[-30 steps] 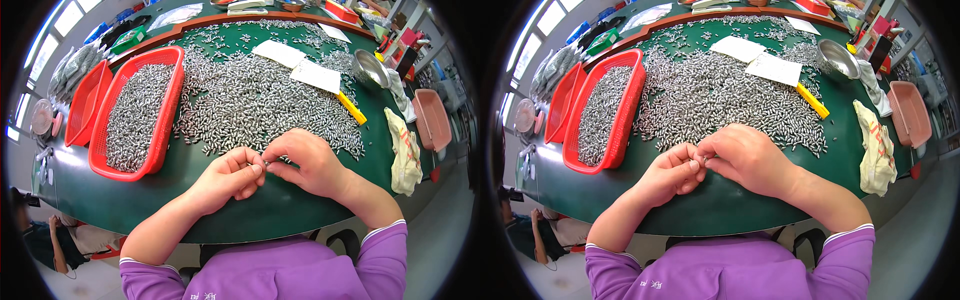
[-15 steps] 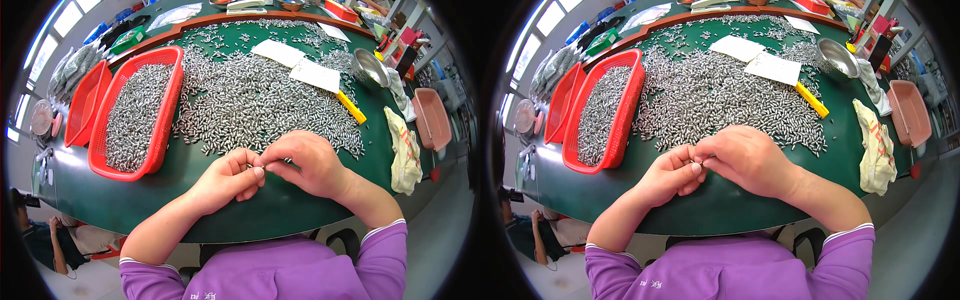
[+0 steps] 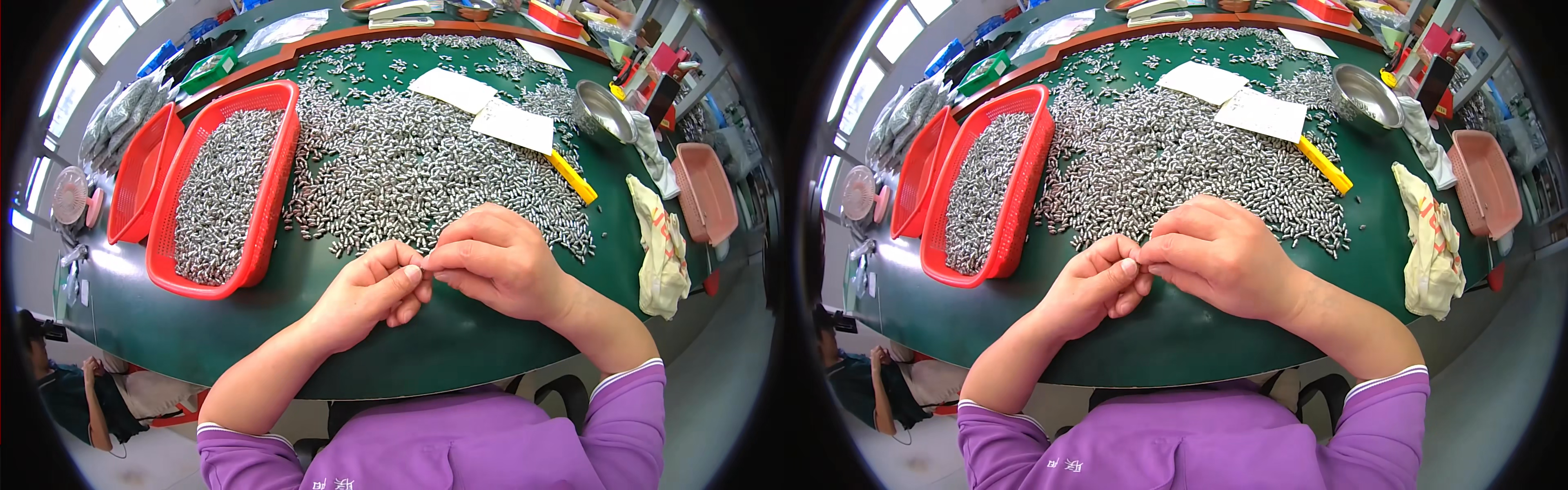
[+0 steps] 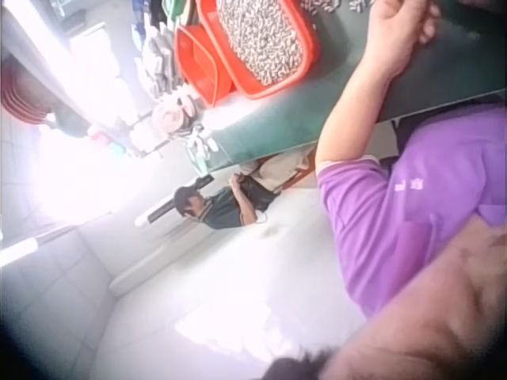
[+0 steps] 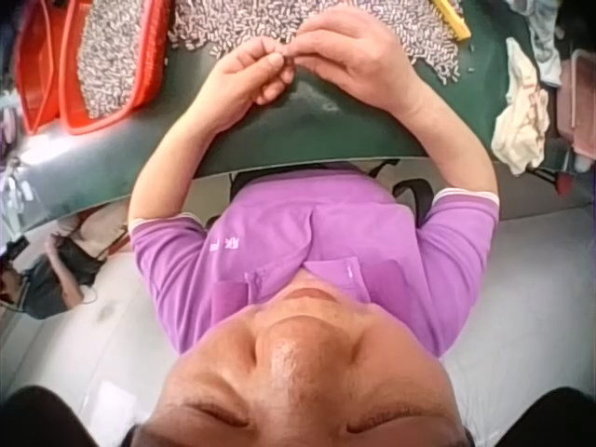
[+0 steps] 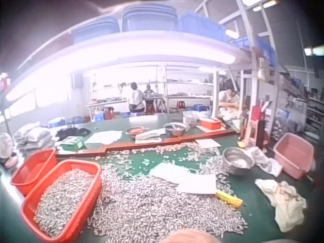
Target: Sorting and inspecting small metal precision components on a workbench using a precision tool.
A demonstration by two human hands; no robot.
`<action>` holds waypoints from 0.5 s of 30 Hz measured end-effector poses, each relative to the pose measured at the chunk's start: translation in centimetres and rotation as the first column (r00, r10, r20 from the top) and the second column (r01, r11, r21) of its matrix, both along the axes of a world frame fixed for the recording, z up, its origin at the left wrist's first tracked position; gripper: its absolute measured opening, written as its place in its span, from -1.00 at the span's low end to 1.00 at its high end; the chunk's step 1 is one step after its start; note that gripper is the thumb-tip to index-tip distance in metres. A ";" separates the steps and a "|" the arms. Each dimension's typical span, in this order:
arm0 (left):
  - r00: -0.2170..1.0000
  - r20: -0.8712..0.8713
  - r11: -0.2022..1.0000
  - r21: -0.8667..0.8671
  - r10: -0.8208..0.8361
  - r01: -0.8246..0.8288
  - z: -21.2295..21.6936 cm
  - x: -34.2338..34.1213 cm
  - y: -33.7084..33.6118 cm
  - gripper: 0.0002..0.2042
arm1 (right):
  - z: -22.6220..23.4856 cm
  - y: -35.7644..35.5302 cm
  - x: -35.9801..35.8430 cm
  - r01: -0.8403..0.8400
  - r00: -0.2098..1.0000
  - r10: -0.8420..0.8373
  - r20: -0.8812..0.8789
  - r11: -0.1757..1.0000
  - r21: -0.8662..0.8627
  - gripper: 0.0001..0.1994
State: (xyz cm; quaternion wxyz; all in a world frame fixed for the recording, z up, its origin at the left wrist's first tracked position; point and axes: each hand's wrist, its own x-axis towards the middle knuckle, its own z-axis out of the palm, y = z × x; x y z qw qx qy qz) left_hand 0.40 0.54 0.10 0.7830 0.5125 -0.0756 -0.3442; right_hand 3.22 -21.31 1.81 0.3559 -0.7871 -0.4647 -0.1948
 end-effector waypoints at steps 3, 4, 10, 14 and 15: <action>1.000 0.015 1.000 0.002 0.008 -0.008 -0.1 0.0 0.0 -0.86 | -0.2 0.0 0.1 0.001 1.000 -0.001 -0.002 1.000 0.005 -0.85; 1.000 0.024 1.000 0.007 0.013 -0.013 -0.1 0.0 -0.1 -0.86 | -0.2 0.0 0.1 0.002 1.000 -0.002 -0.002 1.000 0.005 -0.85; 0.999 0.026 1.000 0.007 0.020 -0.020 -0.2 -0.1 -0.1 -0.86 | 0.0 -0.1 0.0 0.015 1.000 -0.015 -0.002 1.000 -0.001 -0.86; 0.999 0.021 1.000 -0.007 0.029 -0.029 -0.2 0.0 -0.1 -0.87 | 0.0 -0.3 0.1 0.036 0.999 -0.036 0.000 0.999 -0.007 -0.80; 0.999 0.018 0.999 -0.016 0.029 -0.028 -0.2 0.0 -0.1 -0.87 | -0.1 -0.3 0.2 0.035 0.999 -0.035 0.009 0.999 0.005 -0.76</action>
